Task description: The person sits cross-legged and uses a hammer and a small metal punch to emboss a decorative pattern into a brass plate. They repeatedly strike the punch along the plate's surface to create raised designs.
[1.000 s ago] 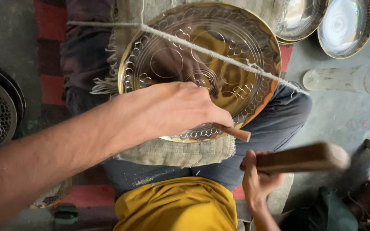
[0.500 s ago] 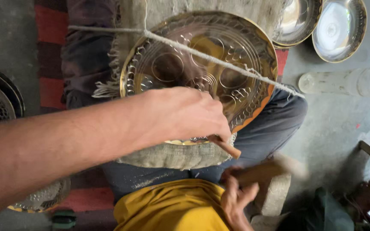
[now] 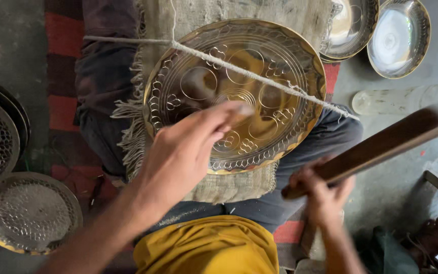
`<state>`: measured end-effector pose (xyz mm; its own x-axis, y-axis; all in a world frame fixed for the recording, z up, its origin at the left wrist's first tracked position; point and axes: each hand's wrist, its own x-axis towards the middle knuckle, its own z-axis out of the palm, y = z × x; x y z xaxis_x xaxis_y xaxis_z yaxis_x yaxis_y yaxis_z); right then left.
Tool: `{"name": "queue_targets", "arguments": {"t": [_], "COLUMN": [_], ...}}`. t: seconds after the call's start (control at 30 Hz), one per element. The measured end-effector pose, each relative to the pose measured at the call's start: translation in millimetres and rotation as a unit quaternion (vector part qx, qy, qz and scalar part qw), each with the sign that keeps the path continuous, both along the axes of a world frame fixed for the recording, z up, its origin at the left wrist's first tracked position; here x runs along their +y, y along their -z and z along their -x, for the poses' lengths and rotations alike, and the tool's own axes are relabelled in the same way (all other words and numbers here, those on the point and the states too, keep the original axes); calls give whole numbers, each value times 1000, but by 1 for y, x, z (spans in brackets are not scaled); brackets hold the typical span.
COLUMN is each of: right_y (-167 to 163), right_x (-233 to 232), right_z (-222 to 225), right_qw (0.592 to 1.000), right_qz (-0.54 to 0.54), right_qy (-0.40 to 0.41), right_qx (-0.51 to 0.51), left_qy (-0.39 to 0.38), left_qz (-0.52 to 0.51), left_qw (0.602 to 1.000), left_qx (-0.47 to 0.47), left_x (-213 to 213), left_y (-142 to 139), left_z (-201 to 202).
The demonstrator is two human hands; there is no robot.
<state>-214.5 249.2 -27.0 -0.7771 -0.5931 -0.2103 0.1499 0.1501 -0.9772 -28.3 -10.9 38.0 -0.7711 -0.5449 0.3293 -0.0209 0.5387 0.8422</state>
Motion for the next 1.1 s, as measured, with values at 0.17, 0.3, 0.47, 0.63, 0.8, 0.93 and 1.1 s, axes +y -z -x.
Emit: {"name": "queue_targets", "arguments": {"t": [0.17,0.3,0.47,0.63,0.8,0.93,1.1], "right_y": [-63,-105,-152,-169,-168,-168,-176], "right_x": [-55,-107,-138,-168,-173,-173,-187], "right_z": [67,90,77,66,64,77,70], "right_qw": [959,837,770,559,577,567,630], "right_qz": [-12,-214,-200,-354,-298,-296,-238], "right_qy": [-254,-361,-355,-420,-416,-425,-443], "right_qx": [123,351,492,621,636,640,592], "left_qy": [-154,-155,-151,-164,-198,-231,-263], "left_qz": [-86,-87,-109,-99,-149,-202,-210], "left_qw": [984,984,981,982,969,950,938], "left_qx": [18,30,45,4,22,56,81], "left_x": [37,41,37,38,46,61,75], "left_y": [20,28,26,20,22,29,37], "left_z": [-15,-15,-15,-14,-12,-7,-3]}}
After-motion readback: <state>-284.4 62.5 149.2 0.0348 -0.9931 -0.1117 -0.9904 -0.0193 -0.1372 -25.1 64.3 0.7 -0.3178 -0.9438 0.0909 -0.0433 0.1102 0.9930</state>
